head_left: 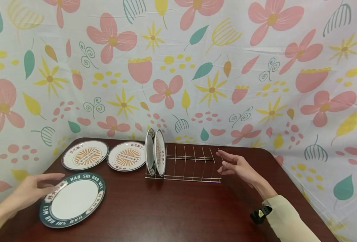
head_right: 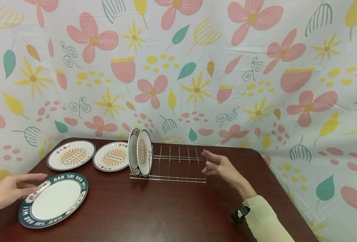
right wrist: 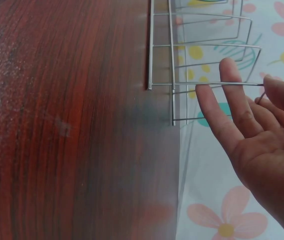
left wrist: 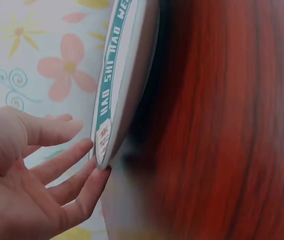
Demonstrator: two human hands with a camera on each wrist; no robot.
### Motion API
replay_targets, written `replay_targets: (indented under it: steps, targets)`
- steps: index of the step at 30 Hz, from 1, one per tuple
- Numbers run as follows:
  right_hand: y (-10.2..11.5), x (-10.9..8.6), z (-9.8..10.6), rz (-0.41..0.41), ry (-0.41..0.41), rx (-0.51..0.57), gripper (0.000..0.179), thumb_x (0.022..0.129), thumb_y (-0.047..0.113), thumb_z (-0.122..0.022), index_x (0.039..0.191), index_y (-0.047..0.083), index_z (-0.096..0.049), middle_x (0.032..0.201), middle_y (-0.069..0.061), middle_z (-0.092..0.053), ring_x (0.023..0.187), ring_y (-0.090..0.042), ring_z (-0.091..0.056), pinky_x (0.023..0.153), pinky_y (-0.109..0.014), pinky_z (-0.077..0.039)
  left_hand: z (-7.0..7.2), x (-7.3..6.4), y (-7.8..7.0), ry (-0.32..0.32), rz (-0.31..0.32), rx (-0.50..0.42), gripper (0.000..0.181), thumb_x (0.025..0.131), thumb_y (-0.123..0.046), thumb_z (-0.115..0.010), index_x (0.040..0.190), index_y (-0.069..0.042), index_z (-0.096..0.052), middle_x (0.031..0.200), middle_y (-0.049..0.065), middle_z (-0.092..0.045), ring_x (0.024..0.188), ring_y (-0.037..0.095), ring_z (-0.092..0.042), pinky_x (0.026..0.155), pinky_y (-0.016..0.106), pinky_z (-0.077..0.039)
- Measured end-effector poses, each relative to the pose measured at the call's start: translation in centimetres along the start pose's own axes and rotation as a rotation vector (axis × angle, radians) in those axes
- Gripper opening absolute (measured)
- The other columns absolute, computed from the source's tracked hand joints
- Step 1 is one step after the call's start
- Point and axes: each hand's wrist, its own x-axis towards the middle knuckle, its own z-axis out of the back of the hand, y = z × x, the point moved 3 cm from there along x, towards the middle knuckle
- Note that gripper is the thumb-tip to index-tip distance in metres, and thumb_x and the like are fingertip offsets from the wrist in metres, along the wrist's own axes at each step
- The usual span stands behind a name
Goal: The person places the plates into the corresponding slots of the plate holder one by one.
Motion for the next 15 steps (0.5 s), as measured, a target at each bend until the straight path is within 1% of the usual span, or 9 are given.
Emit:
replay_targets:
  steps: [2,4,5,7,10,13,15]
  targets:
    - [0.0,0.0,0.0,0.001,0.000,0.004,0.060,0.110,0.007,-0.054,0.164,-0.004,-0.027,0.164,-0.030,-0.031,0.100,-0.033,-0.072,0.094,-0.049,-0.059,-0.5,0.0,-0.4,0.044,-0.001,-0.079,0.048,0.095,-0.004,-0.074,0.138,0.013,-0.060,0.136,0.037,-0.058,0.096,0.018,-0.072,0.070,0.033,-0.061]
    - [0.0,0.0,0.0,0.002,0.000,0.005,0.060,0.110,0.007,-0.053,0.163,-0.004,-0.027,0.164,-0.030,-0.031,0.100,-0.033,-0.072,0.093,-0.049,-0.059,-1.0,0.1,-0.8,0.097,-0.012,-0.161,0.050,0.096,-0.003,-0.073,0.139,0.015,-0.057,0.137,0.036,-0.059,0.096,0.012,-0.071,0.071,0.035,-0.062]
    - [0.0,0.0,0.0,0.002,0.000,0.005,0.060,0.110,0.007,-0.053,0.163,-0.004,-0.027,0.164,-0.030,-0.030,0.100,-0.033,-0.072,0.093,-0.049,-0.059,-1.3,0.1,-1.0,0.126,-0.010,-0.197,0.051,0.097,-0.004,-0.073,0.141,0.015,-0.055,0.137,0.035,-0.058,0.097,0.012,-0.071,0.072,0.036,-0.062]
    - [0.0,0.0,0.0,0.001,-0.001,0.005,0.060,0.111,0.007,-0.053,0.164,-0.004,-0.027,0.164,-0.030,-0.030,0.100,-0.033,-0.072,0.093,-0.049,-0.059,-1.9,0.2,-1.5,0.170,-0.026,-0.248,0.052,0.097,-0.005,-0.073,0.141,0.016,-0.054,0.137,0.034,-0.059,0.100,0.013,-0.071,0.075,0.037,-0.062]
    - [0.0,-0.1,0.0,-0.002,-0.001,0.004,0.060,0.111,0.007,-0.053,0.164,-0.003,-0.027,0.165,-0.030,-0.030,0.101,-0.033,-0.072,0.094,-0.050,-0.059,-2.9,0.3,-2.1,0.218,-0.056,-0.303,0.053,0.096,-0.004,-0.074,0.142,0.016,-0.054,0.137,0.034,-0.060,0.101,0.012,-0.071,0.076,0.038,-0.063]
    - [0.0,0.0,0.0,-0.004,0.000,0.004,0.059,0.111,0.005,-0.052,0.164,-0.003,-0.027,0.165,-0.030,-0.030,0.101,-0.033,-0.072,0.094,-0.051,-0.058,-3.8,0.4,-2.6,0.250,-0.079,-0.332,0.055,0.094,-0.002,-0.075,0.142,0.015,-0.055,0.137,0.034,-0.059,0.103,0.015,-0.071,0.078,0.038,-0.063]
    - [0.0,0.0,0.0,-0.004,-0.002,0.005,0.059,0.111,0.003,-0.051,0.164,-0.003,-0.027,0.165,-0.030,-0.030,0.101,-0.033,-0.072,0.094,-0.051,-0.058,-4.2,0.5,-2.8,0.270,-0.083,-0.343,0.055,0.093,-0.001,-0.075,0.142,0.014,-0.055,0.136,0.033,-0.060,0.103,0.017,-0.070,0.078,0.038,-0.063]
